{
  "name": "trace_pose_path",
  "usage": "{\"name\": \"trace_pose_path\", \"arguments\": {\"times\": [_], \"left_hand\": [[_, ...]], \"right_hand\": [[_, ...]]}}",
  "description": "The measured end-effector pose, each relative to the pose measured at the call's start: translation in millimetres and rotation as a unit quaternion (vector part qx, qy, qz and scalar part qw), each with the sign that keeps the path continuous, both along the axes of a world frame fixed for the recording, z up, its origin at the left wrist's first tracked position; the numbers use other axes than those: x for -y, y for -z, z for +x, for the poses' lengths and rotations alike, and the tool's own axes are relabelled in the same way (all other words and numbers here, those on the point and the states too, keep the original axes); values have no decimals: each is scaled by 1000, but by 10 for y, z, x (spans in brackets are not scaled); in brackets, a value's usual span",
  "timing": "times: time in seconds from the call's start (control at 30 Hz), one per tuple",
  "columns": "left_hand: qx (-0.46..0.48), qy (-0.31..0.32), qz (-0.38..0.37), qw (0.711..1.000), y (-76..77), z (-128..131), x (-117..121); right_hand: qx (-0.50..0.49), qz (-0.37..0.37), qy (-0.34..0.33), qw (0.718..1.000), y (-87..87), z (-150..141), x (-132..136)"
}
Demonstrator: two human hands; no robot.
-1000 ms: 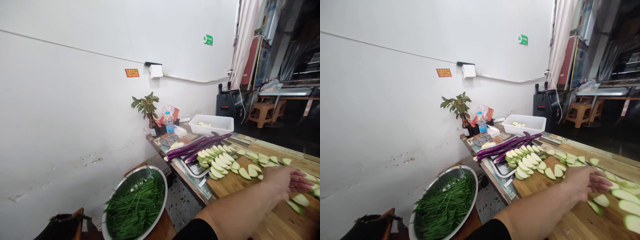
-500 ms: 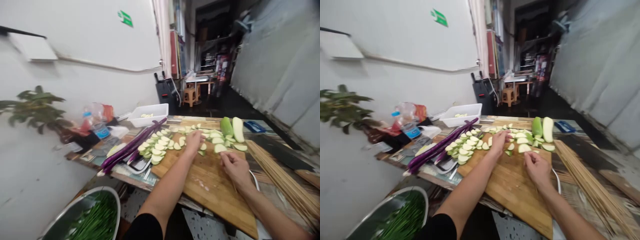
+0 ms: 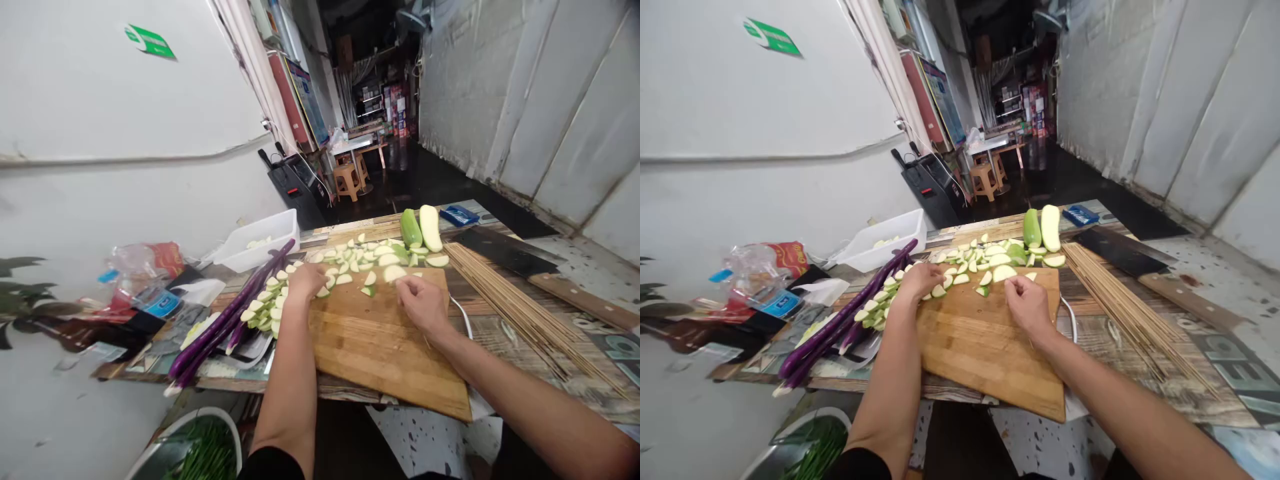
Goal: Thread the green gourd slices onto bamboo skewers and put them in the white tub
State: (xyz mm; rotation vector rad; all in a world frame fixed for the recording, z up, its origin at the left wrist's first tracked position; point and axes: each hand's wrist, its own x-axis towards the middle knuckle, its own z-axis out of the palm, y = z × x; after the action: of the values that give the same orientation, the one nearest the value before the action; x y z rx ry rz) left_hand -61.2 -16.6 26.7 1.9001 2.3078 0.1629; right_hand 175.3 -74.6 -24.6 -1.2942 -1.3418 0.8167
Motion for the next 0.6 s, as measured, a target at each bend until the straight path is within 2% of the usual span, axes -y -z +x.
{"name": "trace_pose_path", "arguments": {"times": [0.1, 0.2, 0.33, 0.6], "left_hand": [[-31, 10, -37, 999, 67, 30, 6], [-36, 48, -29, 998, 137, 32, -11], [-50, 100, -5, 994, 159, 39, -25], [-44, 82, 1, 996, 178, 33, -47]], "right_hand": [[-4, 1, -1, 1000, -10, 0, 9], [-11, 7, -5, 1000, -29, -1, 19], [-19, 5, 3, 1000, -26, -2, 9], [4, 9, 12, 1000, -3, 10, -11]]}}
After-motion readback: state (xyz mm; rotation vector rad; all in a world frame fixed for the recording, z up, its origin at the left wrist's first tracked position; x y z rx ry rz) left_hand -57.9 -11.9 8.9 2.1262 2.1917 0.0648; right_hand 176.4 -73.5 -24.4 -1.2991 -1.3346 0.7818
